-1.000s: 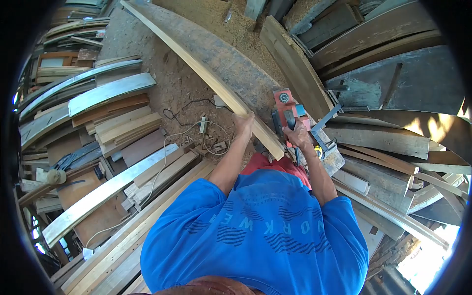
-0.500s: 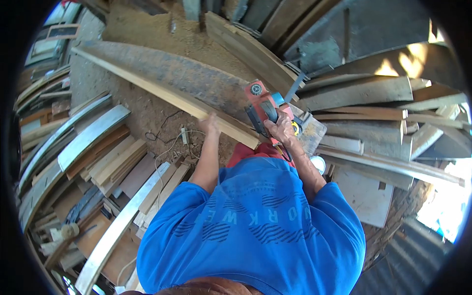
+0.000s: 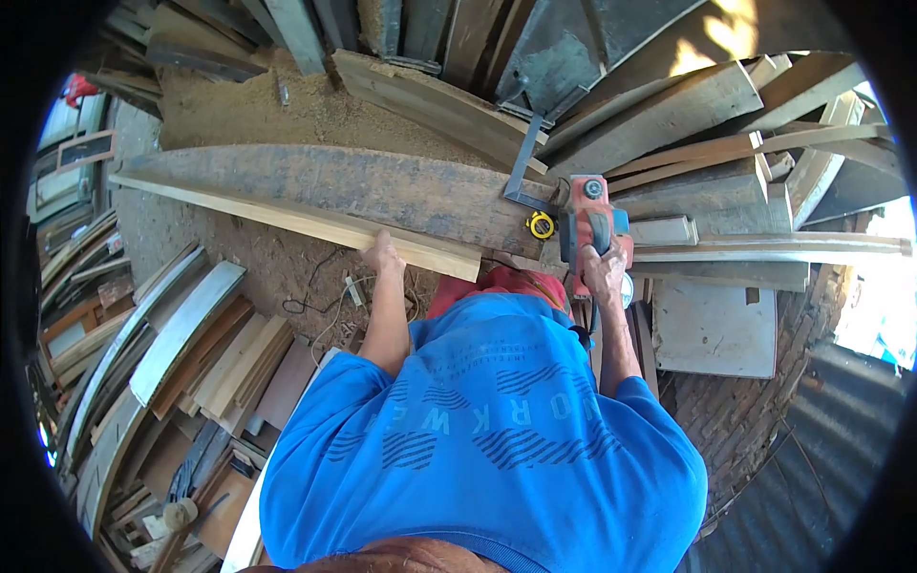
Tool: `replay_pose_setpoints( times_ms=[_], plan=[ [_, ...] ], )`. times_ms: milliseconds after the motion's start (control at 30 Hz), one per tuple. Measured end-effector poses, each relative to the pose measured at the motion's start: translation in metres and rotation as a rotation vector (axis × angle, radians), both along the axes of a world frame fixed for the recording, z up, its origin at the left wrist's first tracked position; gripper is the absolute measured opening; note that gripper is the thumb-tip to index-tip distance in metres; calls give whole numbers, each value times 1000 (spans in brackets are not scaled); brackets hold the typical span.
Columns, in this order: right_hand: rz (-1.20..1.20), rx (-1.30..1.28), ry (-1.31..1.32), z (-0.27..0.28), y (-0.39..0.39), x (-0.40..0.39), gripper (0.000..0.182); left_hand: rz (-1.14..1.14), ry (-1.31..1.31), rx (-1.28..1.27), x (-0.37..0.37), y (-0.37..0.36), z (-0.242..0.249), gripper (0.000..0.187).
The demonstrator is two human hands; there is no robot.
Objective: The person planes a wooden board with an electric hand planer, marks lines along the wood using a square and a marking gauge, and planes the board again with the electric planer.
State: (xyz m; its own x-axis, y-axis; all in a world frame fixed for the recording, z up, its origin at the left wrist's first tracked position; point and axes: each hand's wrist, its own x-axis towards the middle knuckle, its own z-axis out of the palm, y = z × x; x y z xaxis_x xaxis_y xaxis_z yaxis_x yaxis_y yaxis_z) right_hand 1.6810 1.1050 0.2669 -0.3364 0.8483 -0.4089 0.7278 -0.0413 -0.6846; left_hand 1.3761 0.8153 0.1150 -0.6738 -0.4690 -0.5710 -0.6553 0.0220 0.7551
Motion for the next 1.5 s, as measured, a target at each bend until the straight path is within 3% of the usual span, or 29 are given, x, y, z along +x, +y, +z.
replay_pose_setpoints(
  times_ms=[67,233,433,533,567,600,633,667,733,767,800,833,867,967,1000,1033,1067,1100,1133,1233,1300,1433,1500],
  plan=[
    [-119,-20,41,8,-4,8,21,-27,-21,-58,1,0,1,60],
    [-173,39,67,-50,-8,48,17,-30,-39,-91,0,5,10,52],
    [-283,29,187,-88,-18,46,22,8,9,-22,0,2,4,57],
    [-421,-81,255,-98,-21,50,24,125,-136,366,-8,-7,8,65],
    [-403,-98,274,-98,-21,51,22,104,-173,334,-10,-12,0,67],
    [-303,-139,234,-100,-17,60,27,97,-194,300,-11,-17,-12,69],
    [-167,-62,41,-114,-9,70,34,73,-207,279,-7,-4,11,70],
    [-163,-129,119,-112,-7,71,47,38,-132,272,-11,-24,-48,67],
    [-38,-11,-57,-98,-2,72,60,10,-95,210,-14,7,-4,57],
    [10,131,-179,-93,4,67,63,20,-101,226,-18,10,-14,51],
    [9,289,-473,-61,3,39,66,18,8,240,-19,16,-29,58],
    [-4,451,-775,-29,-5,16,68,-24,-53,247,-22,23,-12,57],
    [40,679,-562,-34,-5,14,64,-45,-59,206,-25,32,5,55],
    [435,244,-334,35,-36,-91,58,-100,-130,250,-23,34,15,48],
    [610,451,-144,-14,-52,-93,54,-115,-150,292,-25,32,16,46],
    [691,286,-73,-36,-72,-111,60,-182,-159,281,-24,25,-4,43],
    [943,471,-85,-62,-94,-122,66,-177,-131,316,-22,23,-3,46],
    [1026,393,-174,-63,-119,-147,66,-360,-247,400,-31,7,-1,64],
    [1104,313,-267,-62,-145,-172,66,-330,-159,395,-36,-5,-4,70],
    [925,151,-395,-76,-179,-217,60,-355,-61,447,-73,-53,14,78],
    [916,179,-369,-70,-194,-239,57,-366,-63,524,-108,-99,28,77],
    [1003,350,-270,-85,-214,-275,61,-278,-46,597,-158,-205,-12,73],
    [1036,388,-220,-90,-228,-305,60,-260,7,609,-161,-274,-62,51]
  ],
)
